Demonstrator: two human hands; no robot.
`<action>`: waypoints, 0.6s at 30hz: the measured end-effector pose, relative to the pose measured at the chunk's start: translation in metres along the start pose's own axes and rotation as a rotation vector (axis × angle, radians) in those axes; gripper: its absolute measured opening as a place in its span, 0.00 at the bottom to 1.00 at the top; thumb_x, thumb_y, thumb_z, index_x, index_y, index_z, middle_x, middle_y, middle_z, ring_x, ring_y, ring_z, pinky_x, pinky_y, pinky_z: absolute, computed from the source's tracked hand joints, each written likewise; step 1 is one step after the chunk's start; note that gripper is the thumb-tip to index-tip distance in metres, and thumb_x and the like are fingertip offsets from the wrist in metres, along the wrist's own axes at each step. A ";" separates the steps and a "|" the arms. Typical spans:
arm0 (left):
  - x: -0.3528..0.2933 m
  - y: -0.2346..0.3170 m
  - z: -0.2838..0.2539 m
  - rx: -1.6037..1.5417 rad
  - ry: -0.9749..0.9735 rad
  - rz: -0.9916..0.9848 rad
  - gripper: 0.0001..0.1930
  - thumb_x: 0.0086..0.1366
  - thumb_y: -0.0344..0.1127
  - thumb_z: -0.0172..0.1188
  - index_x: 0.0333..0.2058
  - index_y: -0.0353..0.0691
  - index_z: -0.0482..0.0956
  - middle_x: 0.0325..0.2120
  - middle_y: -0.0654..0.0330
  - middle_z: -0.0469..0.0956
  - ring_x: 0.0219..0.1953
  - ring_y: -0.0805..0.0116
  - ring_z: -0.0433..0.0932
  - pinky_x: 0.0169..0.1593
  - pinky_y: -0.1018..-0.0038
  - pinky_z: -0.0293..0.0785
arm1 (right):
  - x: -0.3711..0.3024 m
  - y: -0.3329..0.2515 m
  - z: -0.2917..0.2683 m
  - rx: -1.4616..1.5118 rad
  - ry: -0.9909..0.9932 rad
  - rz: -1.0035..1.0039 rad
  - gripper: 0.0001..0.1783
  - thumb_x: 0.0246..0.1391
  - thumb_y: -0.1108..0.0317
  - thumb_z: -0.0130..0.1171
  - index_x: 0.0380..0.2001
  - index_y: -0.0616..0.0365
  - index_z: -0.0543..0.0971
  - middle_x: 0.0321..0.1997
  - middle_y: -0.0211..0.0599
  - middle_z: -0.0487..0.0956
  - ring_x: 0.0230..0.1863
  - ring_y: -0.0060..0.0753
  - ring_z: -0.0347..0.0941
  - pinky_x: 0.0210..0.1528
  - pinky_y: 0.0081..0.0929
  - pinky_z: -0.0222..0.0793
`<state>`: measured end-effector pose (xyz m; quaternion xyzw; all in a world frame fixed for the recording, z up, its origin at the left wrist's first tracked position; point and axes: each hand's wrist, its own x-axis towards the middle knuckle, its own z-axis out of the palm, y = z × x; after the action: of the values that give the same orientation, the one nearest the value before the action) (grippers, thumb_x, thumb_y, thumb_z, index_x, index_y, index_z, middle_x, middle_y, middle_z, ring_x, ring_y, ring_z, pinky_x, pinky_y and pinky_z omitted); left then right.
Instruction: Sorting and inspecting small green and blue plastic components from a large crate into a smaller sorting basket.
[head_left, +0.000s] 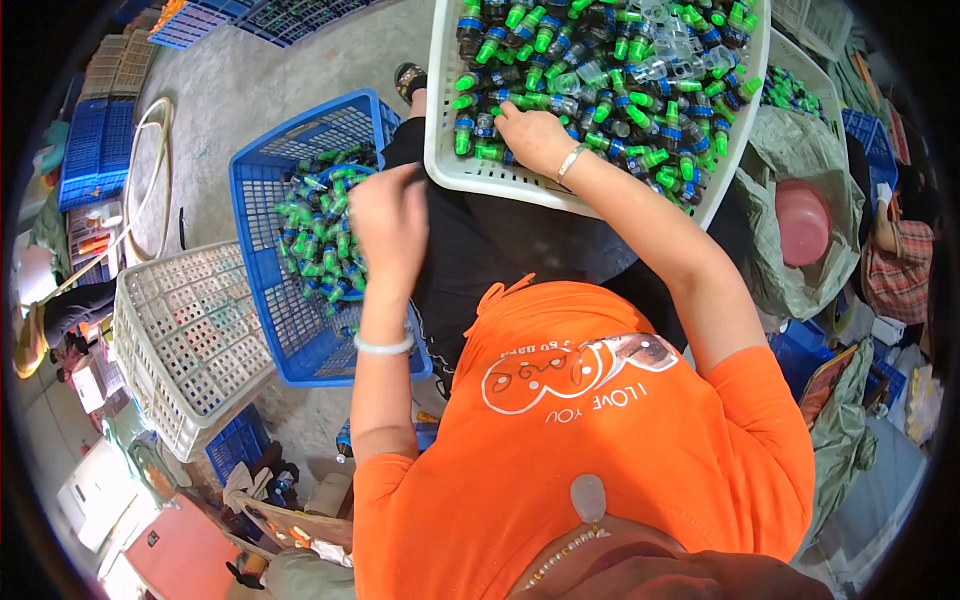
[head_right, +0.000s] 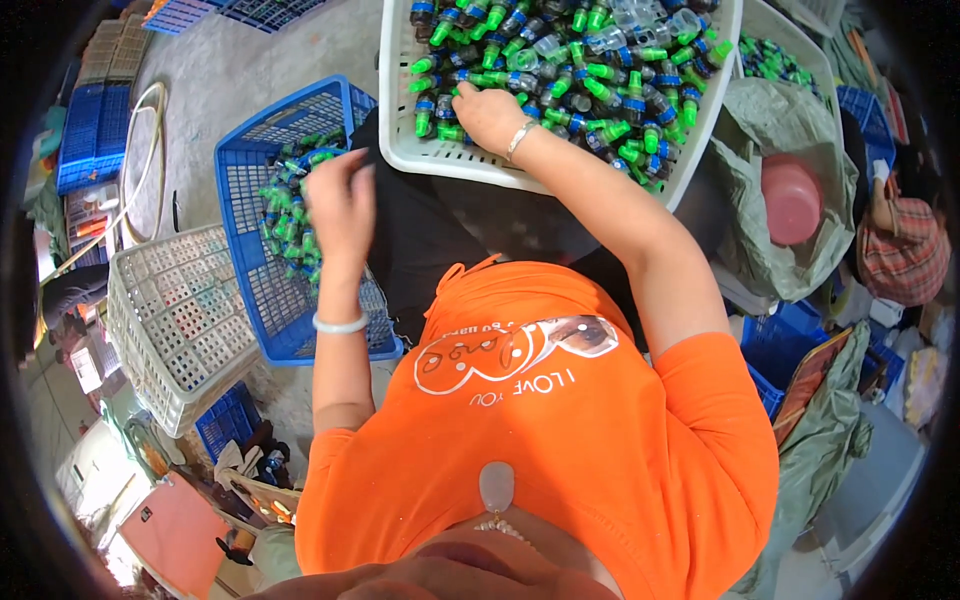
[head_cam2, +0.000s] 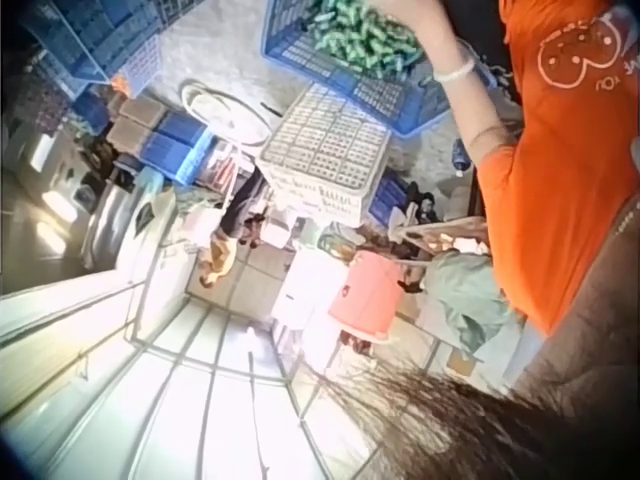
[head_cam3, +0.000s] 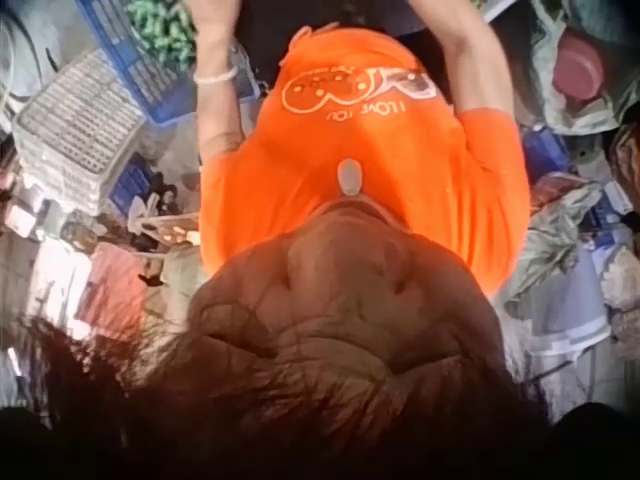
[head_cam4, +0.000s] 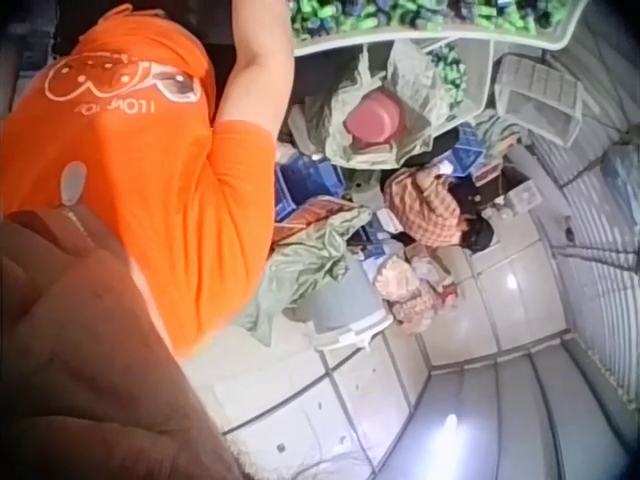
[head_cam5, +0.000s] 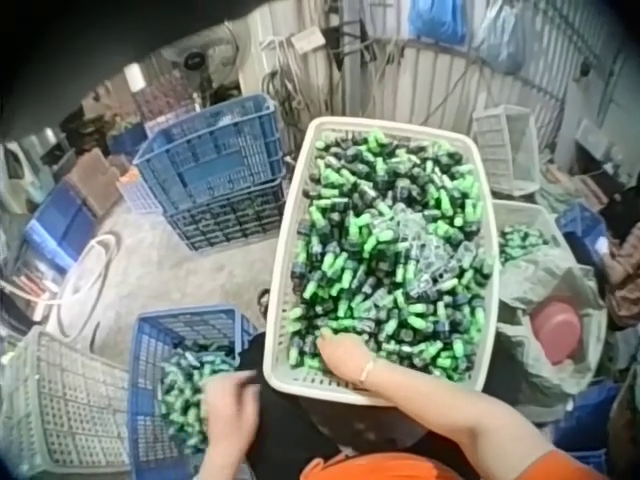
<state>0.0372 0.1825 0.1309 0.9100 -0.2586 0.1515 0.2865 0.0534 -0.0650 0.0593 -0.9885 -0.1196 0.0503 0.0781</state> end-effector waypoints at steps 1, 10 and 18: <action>0.009 0.010 0.009 -0.018 -0.088 0.087 0.11 0.54 0.26 0.60 0.38 0.39 0.79 0.38 0.56 0.76 0.42 0.56 0.73 0.46 0.64 0.67 | 0.003 -0.004 0.002 -0.019 0.000 0.011 0.13 0.47 0.72 0.55 0.39 0.60 0.73 0.39 0.44 0.73 0.38 0.45 0.77 0.34 0.39 0.75; 0.074 -0.001 0.103 0.775 -0.426 0.688 0.08 0.57 0.36 0.54 0.34 0.47 0.81 0.41 0.60 0.71 0.50 0.60 0.68 0.50 0.63 0.64 | -0.001 0.005 0.016 -0.121 0.257 -0.066 0.07 0.48 0.71 0.54 0.33 0.57 0.75 0.36 0.39 0.73 0.31 0.39 0.79 0.28 0.35 0.76; 0.084 0.001 0.102 0.474 -0.577 0.708 0.07 0.58 0.36 0.54 0.33 0.47 0.81 0.40 0.60 0.72 0.50 0.61 0.68 0.51 0.63 0.64 | -0.026 0.011 -0.012 0.155 0.218 0.094 0.09 0.50 0.66 0.56 0.35 0.57 0.73 0.38 0.42 0.73 0.36 0.40 0.77 0.31 0.37 0.75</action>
<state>0.1189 0.0884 0.0858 0.8115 -0.5777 0.0366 -0.0795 0.0322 -0.0836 0.0716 -0.9836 -0.0596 -0.0446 0.1644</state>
